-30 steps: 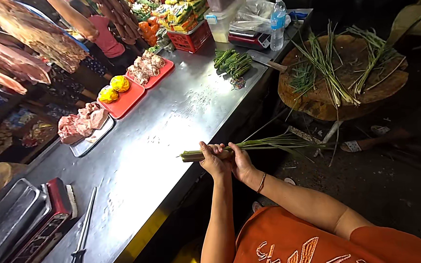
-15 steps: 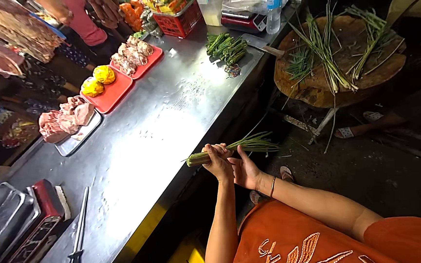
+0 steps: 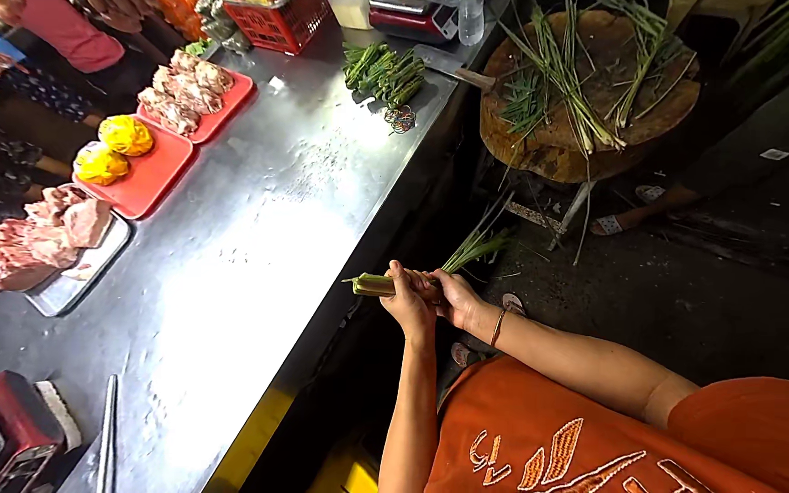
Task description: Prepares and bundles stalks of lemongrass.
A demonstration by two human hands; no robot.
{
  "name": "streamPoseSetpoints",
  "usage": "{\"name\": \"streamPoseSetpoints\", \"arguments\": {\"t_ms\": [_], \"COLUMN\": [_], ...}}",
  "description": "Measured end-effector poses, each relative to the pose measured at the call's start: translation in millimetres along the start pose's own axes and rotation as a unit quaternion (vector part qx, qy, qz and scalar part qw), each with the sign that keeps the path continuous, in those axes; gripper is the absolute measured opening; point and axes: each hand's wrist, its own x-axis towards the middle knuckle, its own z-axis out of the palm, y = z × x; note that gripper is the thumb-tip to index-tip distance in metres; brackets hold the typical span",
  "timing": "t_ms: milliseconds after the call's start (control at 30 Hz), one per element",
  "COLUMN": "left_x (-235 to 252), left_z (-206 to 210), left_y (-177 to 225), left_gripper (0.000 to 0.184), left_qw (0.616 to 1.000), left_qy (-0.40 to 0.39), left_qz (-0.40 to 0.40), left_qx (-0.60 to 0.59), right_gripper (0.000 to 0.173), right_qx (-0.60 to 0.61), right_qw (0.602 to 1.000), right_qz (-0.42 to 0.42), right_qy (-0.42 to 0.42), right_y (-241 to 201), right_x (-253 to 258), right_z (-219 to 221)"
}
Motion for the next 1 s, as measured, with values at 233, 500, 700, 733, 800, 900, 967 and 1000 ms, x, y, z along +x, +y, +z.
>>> {"name": "streamPoseSetpoints", "arguments": {"t_ms": [233, 500, 700, 733, 800, 900, 967, 1000], "left_x": [5, 5, -16, -19, -23, -25, -25, -24], "left_z": [-9, -39, -50, -48, -45, -44, -43, -42], "left_y": [3, -19, -39, -40, -43, -46, -48, -48], "left_gripper": [0.037, 0.043, 0.046, 0.043, 0.037, 0.035, 0.037, 0.037], "left_qw": [0.981, 0.916, 0.878, 0.873, 0.866, 0.865, 0.868, 0.867], "left_qy": [0.003, -0.054, -0.077, -0.067, -0.056, -0.069, -0.084, -0.097], "left_qz": [-0.16, -0.34, -0.439, -0.447, -0.456, -0.454, -0.452, -0.455], "left_qx": [0.108, 0.207, 0.175, 0.183, 0.198, 0.202, 0.188, 0.18], "right_gripper": [0.036, 0.042, 0.047, 0.048, 0.048, 0.047, 0.048, 0.048], "right_qx": [-0.217, -0.478, -0.521, -0.53, -0.548, -0.563, -0.57, -0.571], "right_qw": [0.974, 0.871, 0.819, 0.809, 0.791, 0.776, 0.771, 0.77], "right_qz": [-0.059, 0.041, 0.185, 0.194, 0.212, 0.22, 0.214, 0.21], "right_qy": [-0.024, -0.108, -0.157, -0.162, -0.173, -0.179, -0.185, -0.191], "right_y": [8, 12, 17, 16, 13, 10, 9, 9], "right_x": [9, 6, 11, 11, 10, 11, 11, 12], "right_z": [-26, -60, -87, -90, -94, -97, -101, -103]}}
